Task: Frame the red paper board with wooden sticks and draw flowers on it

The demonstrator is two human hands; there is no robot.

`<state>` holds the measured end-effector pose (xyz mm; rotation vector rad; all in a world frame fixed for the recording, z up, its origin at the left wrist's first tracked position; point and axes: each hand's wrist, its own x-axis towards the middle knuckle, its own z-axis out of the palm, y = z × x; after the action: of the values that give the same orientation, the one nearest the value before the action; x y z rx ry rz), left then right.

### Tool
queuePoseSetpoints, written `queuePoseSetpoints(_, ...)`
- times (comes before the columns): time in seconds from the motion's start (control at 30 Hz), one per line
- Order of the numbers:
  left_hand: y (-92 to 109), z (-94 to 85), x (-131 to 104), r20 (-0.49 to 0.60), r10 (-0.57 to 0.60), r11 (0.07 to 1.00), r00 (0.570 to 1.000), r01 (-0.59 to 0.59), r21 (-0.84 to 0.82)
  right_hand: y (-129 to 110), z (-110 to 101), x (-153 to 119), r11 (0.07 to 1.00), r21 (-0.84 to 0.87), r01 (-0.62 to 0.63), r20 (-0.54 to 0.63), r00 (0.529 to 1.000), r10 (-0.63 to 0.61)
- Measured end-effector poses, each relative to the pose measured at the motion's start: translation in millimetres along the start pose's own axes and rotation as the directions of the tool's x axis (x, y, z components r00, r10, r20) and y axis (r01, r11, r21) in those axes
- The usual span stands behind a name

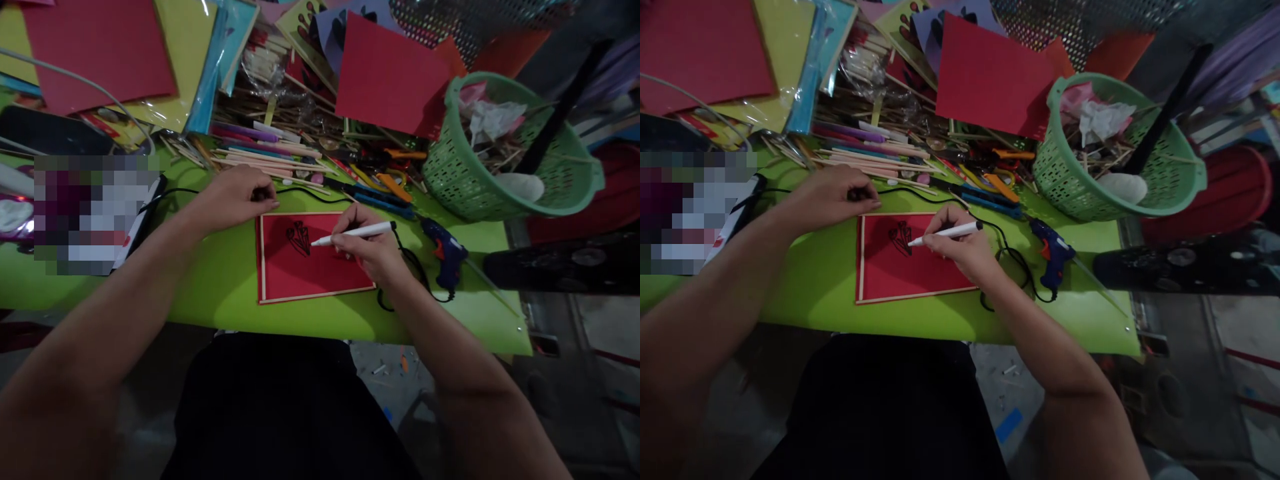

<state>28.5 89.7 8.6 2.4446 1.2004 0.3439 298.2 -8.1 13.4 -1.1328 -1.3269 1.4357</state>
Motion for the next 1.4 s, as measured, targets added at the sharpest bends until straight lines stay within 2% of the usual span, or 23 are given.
queuePoseSetpoints(0.17, -2, -1.0, 3, 0.028, 0.022, 0.998, 0.999, -0.021, -0.052, 2, 5, -1, 0.994, -0.106, -0.021, 0.03, 0.999, 0.025)
queuePoseSetpoints(0.5, -8, -0.5, 4, 0.052, 0.049, 0.996, 0.997, -0.046, -0.071, 9, -2, -6, 0.971, -0.239, -0.022, 0.04, 0.999, 0.033)
queuePoseSetpoints(0.7, -1, -8.4, 2, 0.124, 0.048, 0.997, 0.991, -0.041, -0.058, 9, -2, -9, 0.97, -0.243, -0.022, 0.07, 0.997, 0.04)
queuePoseSetpoints(0.83, -2, -9.5, 1, 0.125, 0.063, 0.998, 0.99, -0.059, -0.038, 10, -3, -10, 0.971, -0.24, -0.012, 0.083, 0.996, 0.033)
queuePoseSetpoints(1.07, -4, -6.1, 2, 0.126, 0.026, 0.999, 0.992, -0.021, -0.042, 11, -3, -11, 0.971, -0.239, -0.01, 0.095, 0.995, 0.034)
queuePoseSetpoints(1.4, -6, -4.8, 1, 0.11, 0.047, 0.999, 0.993, -0.045, -0.02, 12, -5, -10, 0.97, -0.241, 0.005, 0.034, 0.999, 0.003)
